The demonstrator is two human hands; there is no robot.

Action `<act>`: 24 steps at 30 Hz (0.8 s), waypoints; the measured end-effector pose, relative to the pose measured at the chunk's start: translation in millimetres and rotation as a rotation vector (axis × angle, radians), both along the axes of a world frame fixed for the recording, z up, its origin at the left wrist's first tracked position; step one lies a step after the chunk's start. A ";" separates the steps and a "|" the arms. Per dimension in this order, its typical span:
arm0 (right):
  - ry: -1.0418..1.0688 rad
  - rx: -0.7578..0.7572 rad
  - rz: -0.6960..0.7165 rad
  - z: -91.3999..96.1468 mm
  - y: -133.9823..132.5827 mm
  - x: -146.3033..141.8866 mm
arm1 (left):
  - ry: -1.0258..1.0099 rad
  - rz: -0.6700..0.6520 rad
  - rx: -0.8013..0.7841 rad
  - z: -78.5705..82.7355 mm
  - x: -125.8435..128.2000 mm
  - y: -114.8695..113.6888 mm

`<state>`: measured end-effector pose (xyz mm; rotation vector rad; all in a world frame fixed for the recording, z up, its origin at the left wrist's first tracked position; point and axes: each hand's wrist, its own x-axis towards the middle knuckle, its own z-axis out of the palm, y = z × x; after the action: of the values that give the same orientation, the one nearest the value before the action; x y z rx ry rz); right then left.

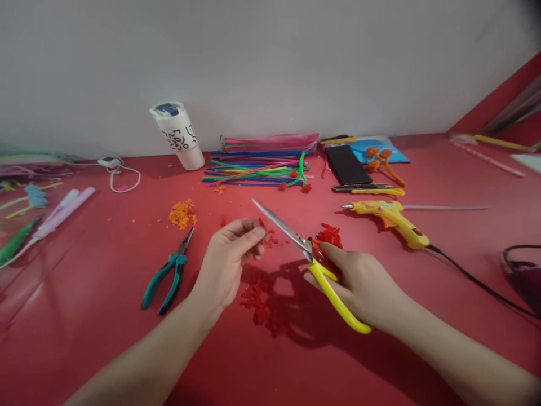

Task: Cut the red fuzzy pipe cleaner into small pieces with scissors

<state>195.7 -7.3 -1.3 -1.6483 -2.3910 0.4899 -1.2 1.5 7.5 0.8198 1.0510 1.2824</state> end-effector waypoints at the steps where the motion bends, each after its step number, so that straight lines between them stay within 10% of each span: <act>1: 0.068 -0.041 -0.014 2.3 0.2 -0.9 | -0.007 -0.040 -0.023 0.1 1.7 -1.1; 13: 0.849 -0.380 -0.066 4.7 -7.3 -9.2 | 0.027 -0.540 -0.245 -8.0 21.3 -15.6; 24: 0.618 -0.275 -0.055 3.4 -6.2 -11.2 | 0.305 -0.348 -0.113 0.5 30.8 -17.0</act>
<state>184.5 -13.5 2.1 -1.3771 -1.8754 1.1637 29.7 -15.5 8.1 1.0805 1.1489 0.8137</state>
